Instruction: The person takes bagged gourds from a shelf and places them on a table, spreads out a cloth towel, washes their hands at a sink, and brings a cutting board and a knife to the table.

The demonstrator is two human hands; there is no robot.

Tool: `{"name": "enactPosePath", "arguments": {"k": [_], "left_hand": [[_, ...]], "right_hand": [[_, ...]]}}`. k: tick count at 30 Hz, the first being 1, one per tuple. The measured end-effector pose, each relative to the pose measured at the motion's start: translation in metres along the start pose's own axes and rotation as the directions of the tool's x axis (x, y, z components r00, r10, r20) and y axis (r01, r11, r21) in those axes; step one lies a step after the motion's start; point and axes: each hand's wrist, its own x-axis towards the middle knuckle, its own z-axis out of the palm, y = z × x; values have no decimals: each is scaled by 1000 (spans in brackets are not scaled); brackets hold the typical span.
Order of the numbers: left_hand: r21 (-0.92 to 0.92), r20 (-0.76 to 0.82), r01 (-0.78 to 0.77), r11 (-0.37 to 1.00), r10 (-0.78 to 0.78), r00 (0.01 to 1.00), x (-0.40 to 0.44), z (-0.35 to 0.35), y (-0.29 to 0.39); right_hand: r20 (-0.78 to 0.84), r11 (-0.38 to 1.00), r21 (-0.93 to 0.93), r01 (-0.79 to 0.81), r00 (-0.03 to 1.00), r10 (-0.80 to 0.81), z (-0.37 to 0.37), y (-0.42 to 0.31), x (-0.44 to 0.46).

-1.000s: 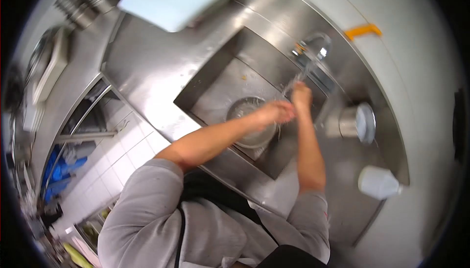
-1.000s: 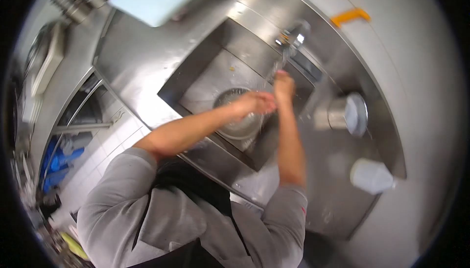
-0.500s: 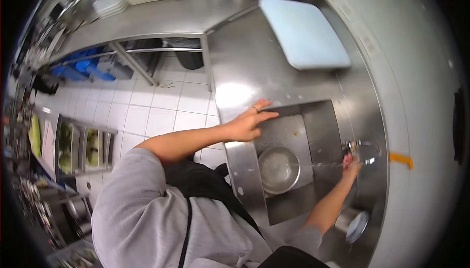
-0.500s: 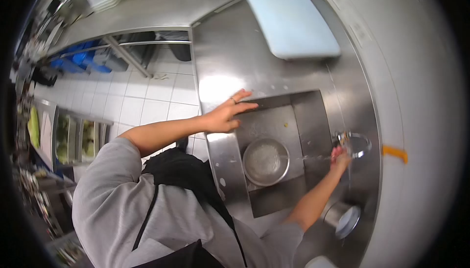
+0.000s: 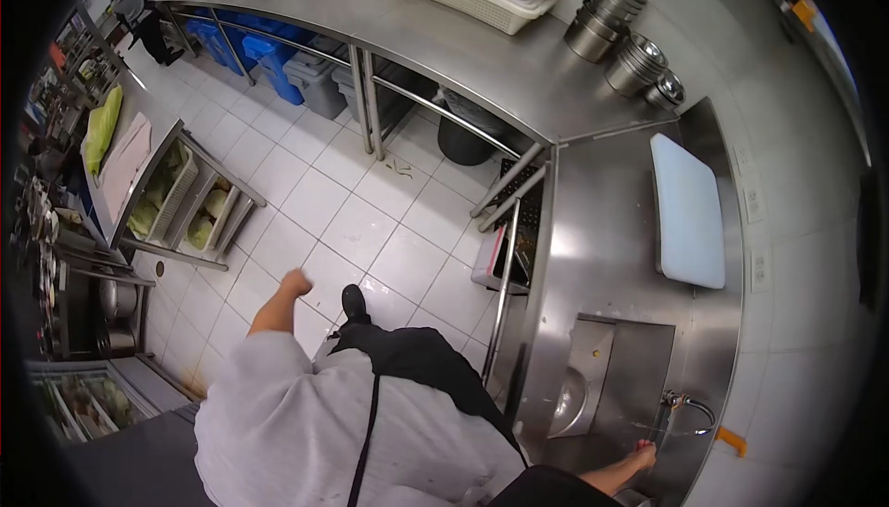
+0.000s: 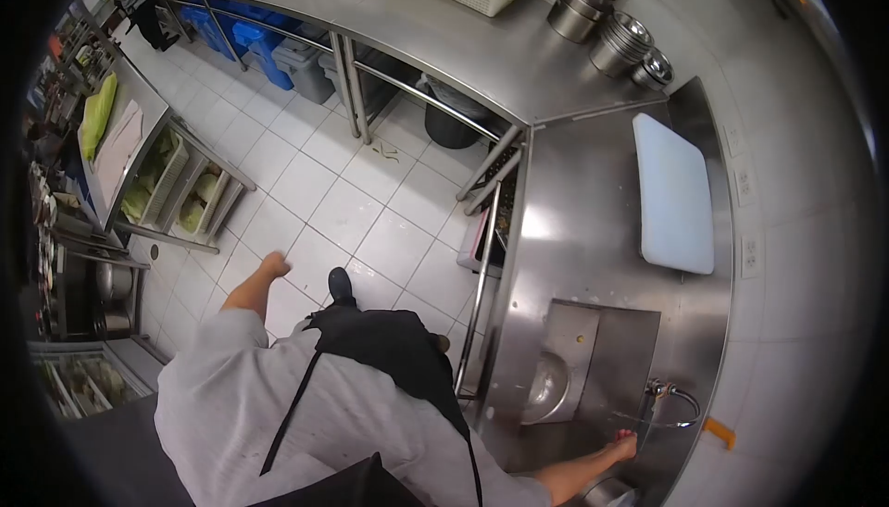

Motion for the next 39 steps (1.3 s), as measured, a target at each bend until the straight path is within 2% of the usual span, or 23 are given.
{"name": "enactPosePath", "arguments": {"k": [1, 4, 6, 7, 8, 9, 10, 11, 12, 13, 14, 15, 16, 17, 19, 22, 25, 28, 31, 34, 35, 38, 39], "left_hand": [[-50, -4, 94, 994, -94, 996, -9, -1, -33], [-187, 58, 195, 963, -188, 980, -17, -8, -96], [-212, 19, 179, 961, -179, 984, 1, 0, -122], [-185, 28, 116, 976, -113, 993, 7, -7, -124], [-220, 14, 54, 974, -52, 999, 25, -5, -128], [-259, 78, 31, 965, -11, 997, 48, -4, -126], [-355, -56, -151, 922, 141, 989, 81, 12, -132], [-503, -41, -173, 847, 177, 983, 85, -6, -115], [-577, 84, -51, 815, 121, 989, 77, -33, -86], [-643, 88, -42, 765, 128, 988, 68, -56, -59], [-710, 96, -11, 704, 112, 989, 46, -79, -27], [-721, 98, -35, 693, 151, 984, 39, -90, -7], [-741, 95, -46, 670, 172, 981, 36, -94, 3], [-723, 104, -54, 688, 186, 977, 31, -96, 14], [-706, 113, -59, 706, 194, 974, 29, -94, 26], [-617, 162, -67, 784, 210, 964, 21, -93, 38], [-480, 189, -84, 873, 196, 962, -4, -98, 56], [-401, 191, -62, 914, 150, 970, -25, -107, 80], [-398, 171, -66, 915, 145, 975, -32, -113, 107], [-414, 158, -61, 908, 137, 978, -41, -120, 128], [-435, 145, -65, 898, 142, 979, -44, -121, 135], [-449, 160, -79, 890, 167, 973, -44, -124, 154], [-447, 177, -79, 891, 175, 969, -41, -124, 159]], "right_hand": [[-20, 998, 54, -13, 1000, 14, -1, -3, -19], [-66, 989, -141, 39, 997, -49, 0, -7, -69], [-81, 982, -172, 76, 993, -91, 9, -9, -106], [-29, 979, -120, 164, 985, -169, 12, 10, -84], [33, 961, -132, 241, 970, -239, 15, 7, -109], [93, 938, -136, 318, 947, -308, 19, 2, -139], [70, 965, -182, 187, 982, -177, 28, -1, -138], [46, 973, -225, 52, 998, -43, 37, -1, -127], [171, 954, 285, 92, 975, -145, 45, 16, -142], [141, 972, 234, 3, 989, -36, 48, -20, -200], [111, 979, 202, 5, 993, -28, 56, -16, -185], [99, 965, 262, -21, 995, -5, 61, -17, -189], [21, 975, 222, -24, 1000, 20, 67, -33, -209], [-17, 967, 221, -127, 991, 134, 74, -40, -202], [-5, 966, 158, -203, 978, 207, 92, -34, -178], [20, 968, 181, -175, 985, 174, 122, -35, -157], [-23, 973, 174, -151, 987, 157, 148, -48, -129], [-120, 882, 388, -268, 934, 337, 174, -46, -66], [-160, 809, 557, -186, 933, 324, 181, -46, -27], [-436, 975, 188, -120, 879, 192, 183, -44, -13], [-554, 994, 15, -111, 826, 100, 190, -26, 8], [-614, 982, -175, -71, 787, -53, 190, -21, 7], [-583, 995, -88, -49, 812, -11, 189, -28, -3]]}}
